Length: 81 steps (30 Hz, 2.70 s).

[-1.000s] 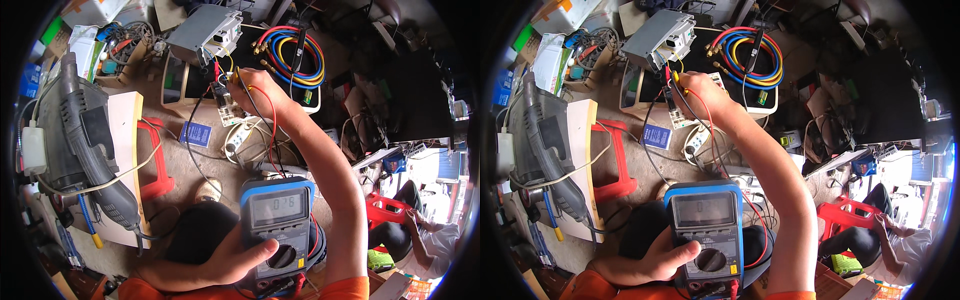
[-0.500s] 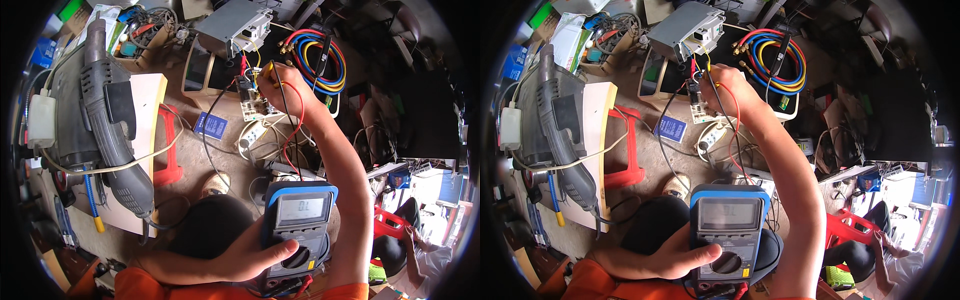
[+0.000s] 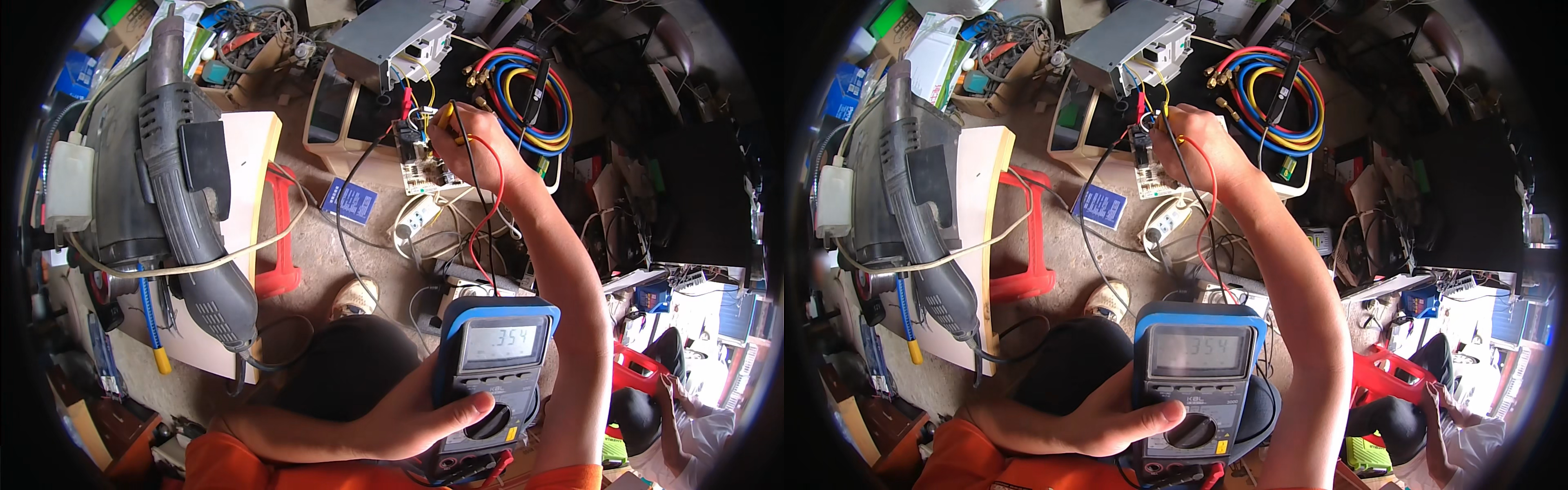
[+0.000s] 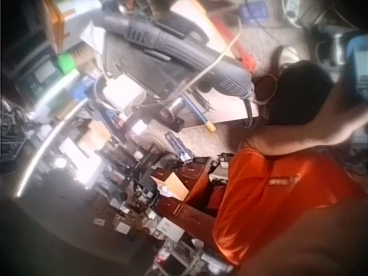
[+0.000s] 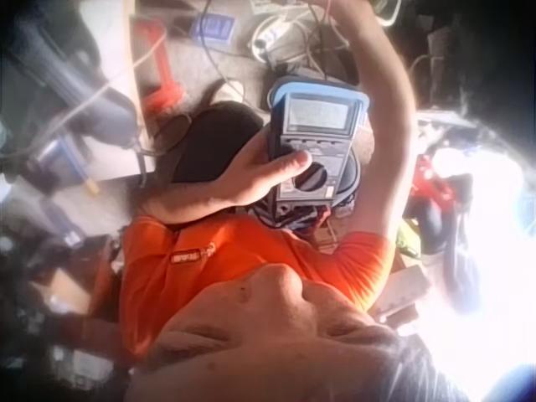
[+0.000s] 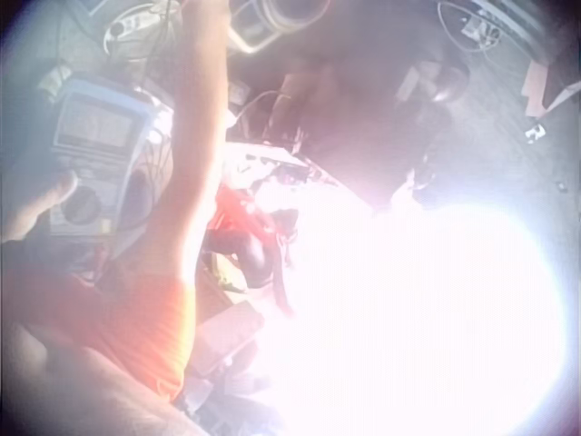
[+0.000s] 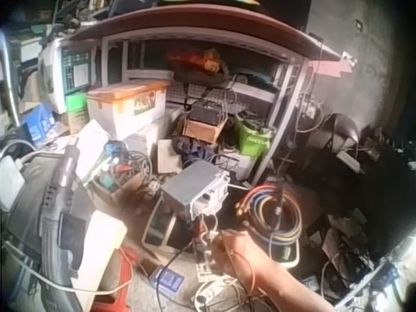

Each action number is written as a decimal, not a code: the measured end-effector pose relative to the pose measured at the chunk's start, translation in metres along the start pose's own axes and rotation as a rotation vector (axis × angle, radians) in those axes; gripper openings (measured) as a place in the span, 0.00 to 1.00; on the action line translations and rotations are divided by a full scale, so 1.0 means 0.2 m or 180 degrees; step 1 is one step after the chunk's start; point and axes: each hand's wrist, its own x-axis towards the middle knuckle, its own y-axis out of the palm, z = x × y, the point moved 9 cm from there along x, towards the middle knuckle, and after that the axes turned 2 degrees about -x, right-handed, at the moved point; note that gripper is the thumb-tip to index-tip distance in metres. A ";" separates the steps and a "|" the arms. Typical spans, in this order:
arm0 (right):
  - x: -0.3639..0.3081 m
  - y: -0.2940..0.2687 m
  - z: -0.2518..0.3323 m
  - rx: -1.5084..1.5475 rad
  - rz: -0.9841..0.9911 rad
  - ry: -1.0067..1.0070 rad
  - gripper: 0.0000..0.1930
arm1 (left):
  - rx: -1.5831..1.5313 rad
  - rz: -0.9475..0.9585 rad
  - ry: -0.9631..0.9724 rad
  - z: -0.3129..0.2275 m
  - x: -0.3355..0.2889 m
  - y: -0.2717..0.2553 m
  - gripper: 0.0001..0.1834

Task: The person uses a multimeter to test voltage on a circuit board, touching probes to various points and observing the digital display. They then connect wires to a power supply and continue testing the board.

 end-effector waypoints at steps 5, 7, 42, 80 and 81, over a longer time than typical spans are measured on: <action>0.01 0.01 0.04 -0.0020 0.0107 -0.0199 0.06 | 0.0020 -0.0062 0.0017 0.01 0.00 -0.01 0.35; 0.01 0.01 0.05 0.0013 0.0188 -0.0237 0.06 | -0.0043 -0.0112 -0.0034 0.00 0.01 -0.01 0.36; 0.04 0.03 -0.05 -0.0065 0.0288 0.0115 0.13 | -0.0359 -0.0232 -0.0081 0.02 0.00 -0.02 0.32; 0.07 0.02 -0.09 0.0036 0.0024 0.0393 0.15 | -0.0048 -0.0096 -0.0001 0.00 0.01 -0.02 0.35; 0.07 0.04 -0.09 0.0061 0.0027 0.0380 0.15 | -0.0037 -0.0129 0.0020 0.00 0.00 -0.02 0.35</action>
